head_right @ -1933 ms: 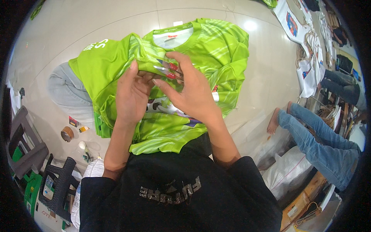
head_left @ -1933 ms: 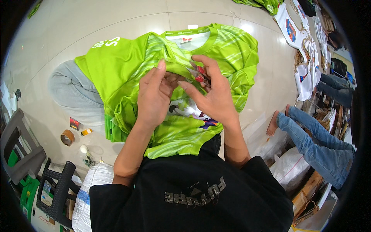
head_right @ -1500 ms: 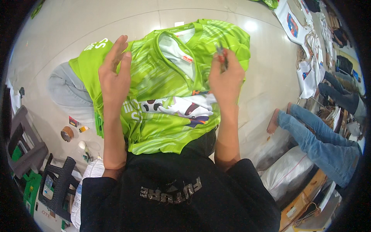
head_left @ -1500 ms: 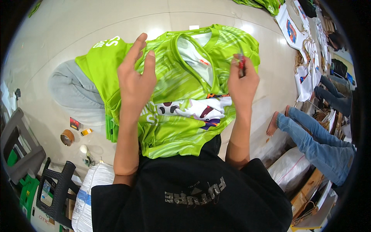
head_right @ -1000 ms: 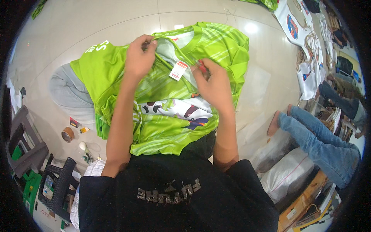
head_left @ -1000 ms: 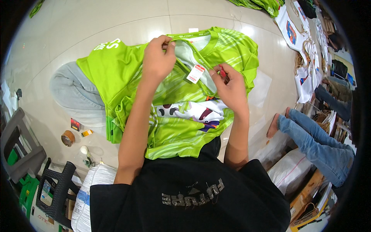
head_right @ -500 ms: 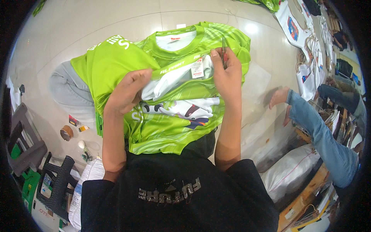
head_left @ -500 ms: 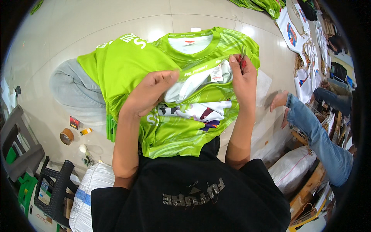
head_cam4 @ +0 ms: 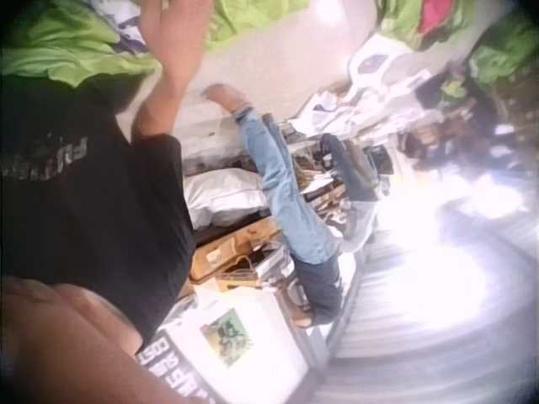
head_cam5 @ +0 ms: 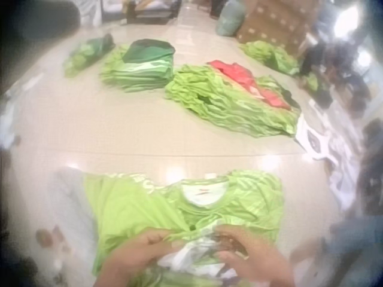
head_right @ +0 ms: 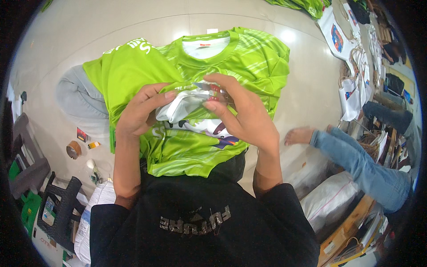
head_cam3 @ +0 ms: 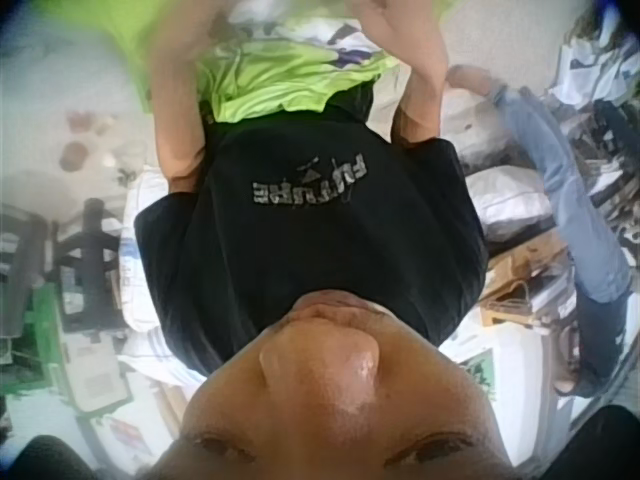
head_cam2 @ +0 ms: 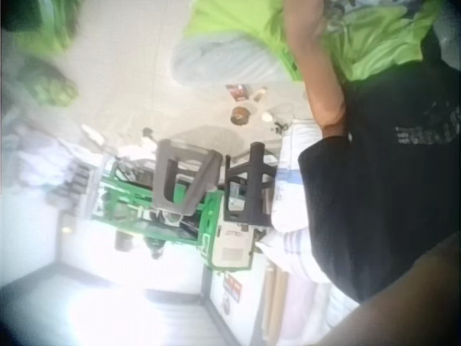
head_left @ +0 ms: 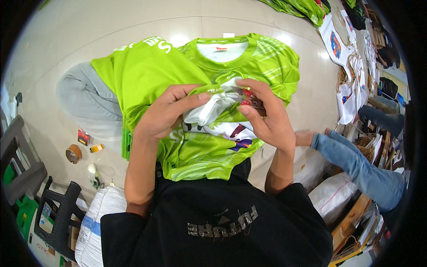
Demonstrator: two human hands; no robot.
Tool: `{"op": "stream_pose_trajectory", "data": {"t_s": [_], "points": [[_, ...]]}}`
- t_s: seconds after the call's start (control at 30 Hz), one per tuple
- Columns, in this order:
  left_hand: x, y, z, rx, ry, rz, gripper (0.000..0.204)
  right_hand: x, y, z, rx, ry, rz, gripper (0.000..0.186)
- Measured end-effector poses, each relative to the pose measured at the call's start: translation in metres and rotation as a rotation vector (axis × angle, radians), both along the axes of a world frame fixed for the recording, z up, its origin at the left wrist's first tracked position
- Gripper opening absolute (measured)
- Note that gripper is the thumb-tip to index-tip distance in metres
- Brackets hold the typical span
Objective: The person sits on the floor and uses a small pair of scissors to trim loose threads and excess fabric from the collar and shoulder seams of a neon green t-shirt. The person repeatedly snips small threads and adjusts the shirt to access different areas.
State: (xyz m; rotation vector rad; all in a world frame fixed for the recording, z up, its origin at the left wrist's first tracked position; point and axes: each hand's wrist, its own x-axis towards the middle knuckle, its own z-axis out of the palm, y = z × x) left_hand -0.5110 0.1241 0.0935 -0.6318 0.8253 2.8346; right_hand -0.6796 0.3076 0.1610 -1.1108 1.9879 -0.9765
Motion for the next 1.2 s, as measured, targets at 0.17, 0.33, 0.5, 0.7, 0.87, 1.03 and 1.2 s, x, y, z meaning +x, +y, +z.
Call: {"op": "stream_pose_trajectory", "data": {"t_s": [0.17, 0.33, 0.5, 0.7, 0.87, 1.03, 1.2], "points": [[0.003, -0.001, -0.007, 0.077, 0.049, -0.012, 0.032, 0.004, 0.000, -0.008, -0.031, 0.047, 0.072, 0.037], [0.002, 0.000, -0.010, 0.102, 0.065, -0.014, 0.031, 0.003, 0.002, -0.013, -0.089, 0.110, 0.126, 0.039], [0.002, 0.000, -0.011, 0.106, 0.065, -0.033, 0.031, 0.006, 0.000, -0.015, -0.114, 0.099, 0.122, 0.037], [0.002, 0.003, -0.011, 0.113, 0.052, -0.026, 0.031, 0.008, -0.002, -0.015, -0.123, 0.079, 0.120, 0.036], [0.002, 0.003, -0.011, 0.126, 0.077, -0.018, 0.030, 0.009, -0.004, -0.017, -0.163, 0.096, 0.140, 0.035], [0.002, 0.004, -0.010, 0.145, 0.085, -0.022, 0.029, 0.011, -0.006, -0.018, -0.182, 0.124, 0.150, 0.033], [0.000, 0.005, -0.010, 0.152, 0.096, -0.025, 0.029, 0.011, -0.006, -0.019, -0.184, 0.143, 0.152, 0.029]]}}
